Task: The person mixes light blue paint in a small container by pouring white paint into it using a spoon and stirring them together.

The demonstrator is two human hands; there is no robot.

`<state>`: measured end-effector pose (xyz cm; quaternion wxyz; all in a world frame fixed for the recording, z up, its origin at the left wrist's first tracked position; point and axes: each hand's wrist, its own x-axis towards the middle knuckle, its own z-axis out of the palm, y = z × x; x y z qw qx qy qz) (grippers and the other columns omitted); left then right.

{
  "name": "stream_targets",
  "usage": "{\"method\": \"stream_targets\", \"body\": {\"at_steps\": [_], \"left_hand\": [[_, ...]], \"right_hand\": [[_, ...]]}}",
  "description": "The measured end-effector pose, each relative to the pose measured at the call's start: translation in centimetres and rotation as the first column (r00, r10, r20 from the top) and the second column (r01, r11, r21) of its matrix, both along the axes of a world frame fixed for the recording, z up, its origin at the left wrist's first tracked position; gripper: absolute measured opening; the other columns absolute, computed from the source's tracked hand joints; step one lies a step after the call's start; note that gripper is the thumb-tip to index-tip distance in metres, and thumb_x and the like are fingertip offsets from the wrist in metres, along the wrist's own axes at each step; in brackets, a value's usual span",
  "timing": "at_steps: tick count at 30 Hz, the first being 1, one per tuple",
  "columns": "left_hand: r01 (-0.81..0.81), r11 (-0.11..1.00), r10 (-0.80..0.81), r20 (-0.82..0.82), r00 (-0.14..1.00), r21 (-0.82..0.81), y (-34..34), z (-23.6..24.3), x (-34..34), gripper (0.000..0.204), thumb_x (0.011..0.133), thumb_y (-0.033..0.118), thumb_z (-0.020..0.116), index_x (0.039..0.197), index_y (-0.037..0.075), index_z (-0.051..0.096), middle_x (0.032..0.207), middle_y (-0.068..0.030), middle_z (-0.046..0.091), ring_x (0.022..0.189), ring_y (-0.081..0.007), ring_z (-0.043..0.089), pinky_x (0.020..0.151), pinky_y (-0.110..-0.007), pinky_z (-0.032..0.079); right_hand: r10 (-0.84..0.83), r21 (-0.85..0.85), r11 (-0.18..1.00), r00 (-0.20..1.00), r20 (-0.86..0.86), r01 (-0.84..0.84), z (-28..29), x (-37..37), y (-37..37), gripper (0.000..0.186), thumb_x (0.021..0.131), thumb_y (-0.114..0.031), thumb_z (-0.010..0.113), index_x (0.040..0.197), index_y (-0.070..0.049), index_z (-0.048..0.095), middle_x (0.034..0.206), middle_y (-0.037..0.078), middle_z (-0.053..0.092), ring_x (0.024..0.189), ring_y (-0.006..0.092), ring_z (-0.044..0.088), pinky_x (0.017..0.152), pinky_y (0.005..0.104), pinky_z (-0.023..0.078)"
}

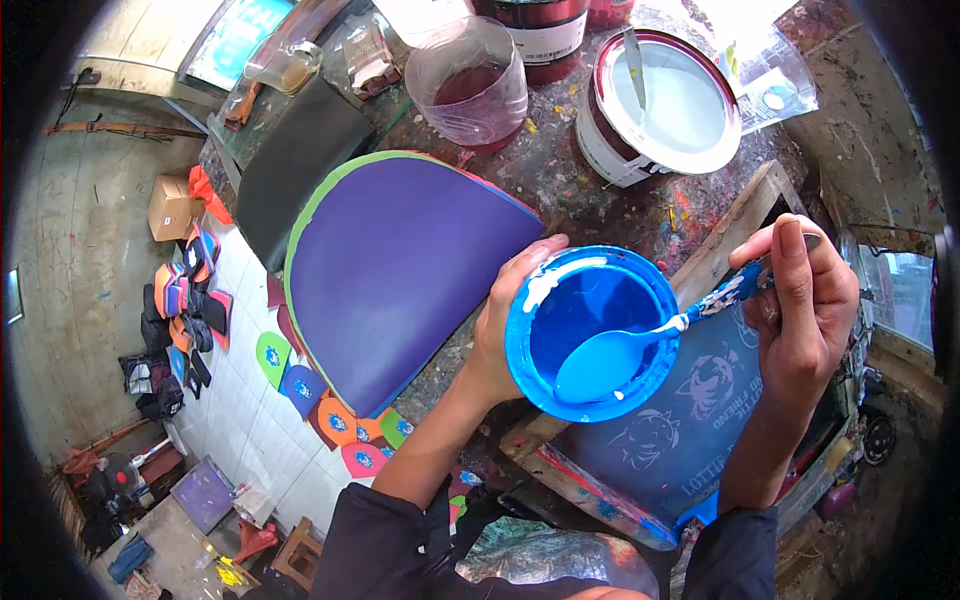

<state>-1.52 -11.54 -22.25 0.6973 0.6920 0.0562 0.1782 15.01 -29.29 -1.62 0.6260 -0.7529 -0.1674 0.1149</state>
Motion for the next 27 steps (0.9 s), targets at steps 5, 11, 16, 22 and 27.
{"method": "stream_targets", "body": {"at_steps": [5,11,16,22,27], "left_hand": [[-0.005,1.0,0.005,0.0,1.0,-0.006,-0.1,0.0,0.0,0.115,0.067,0.027,0.101,0.156,0.001,0.033,0.152,-0.031,0.051,0.137,-0.0411,0.058,0.114,-0.048,0.05],[-0.035,0.992,0.027,0.069,0.997,0.118,0.0,0.4,0.3,0.115,0.067,0.026,0.101,0.156,0.001,0.033,0.152,-0.0312,0.051,0.136,-0.0408,0.059,0.113,-0.048,0.051],[0.013,1.0,-0.014,-0.041,0.999,-0.015,0.2,0.4,0.0,0.115,0.067,0.026,0.101,0.156,0.001,0.033,0.152,-0.0314,0.051,0.135,-0.0408,0.059,0.113,-0.049,0.051],[-0.029,0.994,0.025,0.038,0.999,0.108,-0.1,1.6,0.6,0.114,0.068,0.026,0.1,0.157,0.001,0.033,0.151,-0.0316,0.051,0.135,-0.0408,0.06,0.112,-0.048,0.051],[-0.003,1.0,0.001,-0.163,0.987,-0.014,-0.2,3.3,0.0,0.11,0.07,0.024,0.1,0.156,0.002,0.034,0.152,-0.0316,0.05,0.135,-0.041,0.06,0.112,-0.048,0.052]], "right_hand": [[-0.01,-0.004,1.0,1.0,0.006,0.01,0.0,-0.2,0.3,0.034,0.11,-0.028,0.061,0.094,0.0,0.073,0.067,-0.005,0.057,0.052,-0.003,0.034,0.048,0.0197,0.02],[0.001,-0.043,0.999,1.0,0.024,0.0,-0.4,0.9,-1.4,0.029,0.112,-0.025,0.057,0.101,-0.001,0.07,0.079,0.0,0.064,0.053,-0.0037,0.034,0.048,0.0169,0.025],[-0.058,-0.027,0.998,0.996,0.07,0.06,0.6,0.3,0.0,0.036,0.11,-0.028,0.06,0.092,-0.001,0.074,0.066,-0.007,0.053,0.054,-0.0021,0.033,0.05,0.0202,0.019],[0.164,-0.158,0.981,0.918,0.36,-0.113,1.0,-0.2,0.2,0.041,0.111,-0.03,0.057,0.09,0.002,0.071,0.072,0.0,0.055,0.058,0.0033,0.04,0.053,0.0239,0.024],[0.306,-0.172,0.952,0.809,0.502,-0.253,-0.2,-0.4,1.4,0.037,0.105,-0.029,0.066,0.09,0.004,0.073,0.068,0.006,0.059,0.058,0.012,0.046,0.053,0.0285,0.031]]}}
